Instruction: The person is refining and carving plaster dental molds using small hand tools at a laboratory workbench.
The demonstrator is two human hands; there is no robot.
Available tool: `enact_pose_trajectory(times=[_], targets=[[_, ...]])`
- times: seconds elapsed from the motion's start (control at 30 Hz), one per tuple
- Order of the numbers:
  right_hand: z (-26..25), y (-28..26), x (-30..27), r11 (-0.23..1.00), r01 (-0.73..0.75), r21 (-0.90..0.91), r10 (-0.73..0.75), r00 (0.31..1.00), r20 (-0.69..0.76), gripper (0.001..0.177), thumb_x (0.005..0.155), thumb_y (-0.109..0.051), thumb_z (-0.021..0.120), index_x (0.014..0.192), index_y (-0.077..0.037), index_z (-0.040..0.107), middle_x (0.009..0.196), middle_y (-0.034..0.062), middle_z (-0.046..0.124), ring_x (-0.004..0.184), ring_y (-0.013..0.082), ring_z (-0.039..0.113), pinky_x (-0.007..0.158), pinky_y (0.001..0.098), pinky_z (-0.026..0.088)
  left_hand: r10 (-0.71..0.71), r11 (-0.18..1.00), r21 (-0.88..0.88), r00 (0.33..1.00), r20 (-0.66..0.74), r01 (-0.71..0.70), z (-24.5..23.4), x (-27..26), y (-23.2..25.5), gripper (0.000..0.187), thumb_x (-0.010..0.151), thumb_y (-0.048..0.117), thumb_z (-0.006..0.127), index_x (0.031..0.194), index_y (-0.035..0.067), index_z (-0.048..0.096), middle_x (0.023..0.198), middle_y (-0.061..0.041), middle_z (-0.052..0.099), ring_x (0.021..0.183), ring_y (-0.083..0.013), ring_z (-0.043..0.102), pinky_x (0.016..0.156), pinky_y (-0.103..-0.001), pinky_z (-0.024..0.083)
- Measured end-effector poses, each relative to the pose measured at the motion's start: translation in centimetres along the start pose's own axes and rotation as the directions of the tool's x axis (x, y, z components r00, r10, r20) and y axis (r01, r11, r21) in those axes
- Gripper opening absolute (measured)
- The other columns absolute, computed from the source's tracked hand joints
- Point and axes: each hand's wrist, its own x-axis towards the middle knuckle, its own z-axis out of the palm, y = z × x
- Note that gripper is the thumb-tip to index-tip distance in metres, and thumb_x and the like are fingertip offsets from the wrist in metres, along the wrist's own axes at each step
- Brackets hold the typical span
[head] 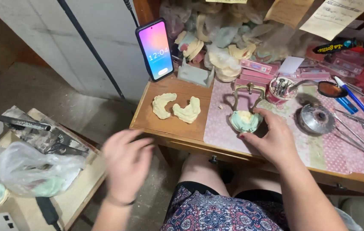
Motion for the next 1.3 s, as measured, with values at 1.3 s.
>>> enact_pose_trajectory(times=[1.3], targets=[[1.1,1.3,-0.1,0.952,0.232,0.197,-0.218,0.972,-0.091,0.085,0.082,-0.023,0.084,0.154,-0.004,0.042,0.14,0.0237,0.063,0.127,0.0437,0.061,0.105,0.0557,0.049,0.001,0.957,0.285,0.979,0.204,-0.06,10.8,11.2,4.2,0.016,0.088,0.024,0.078,0.102,0.032,0.076,0.086,0.012,0.066,0.099,-0.0173,0.062,0.091,-0.042,0.035]])
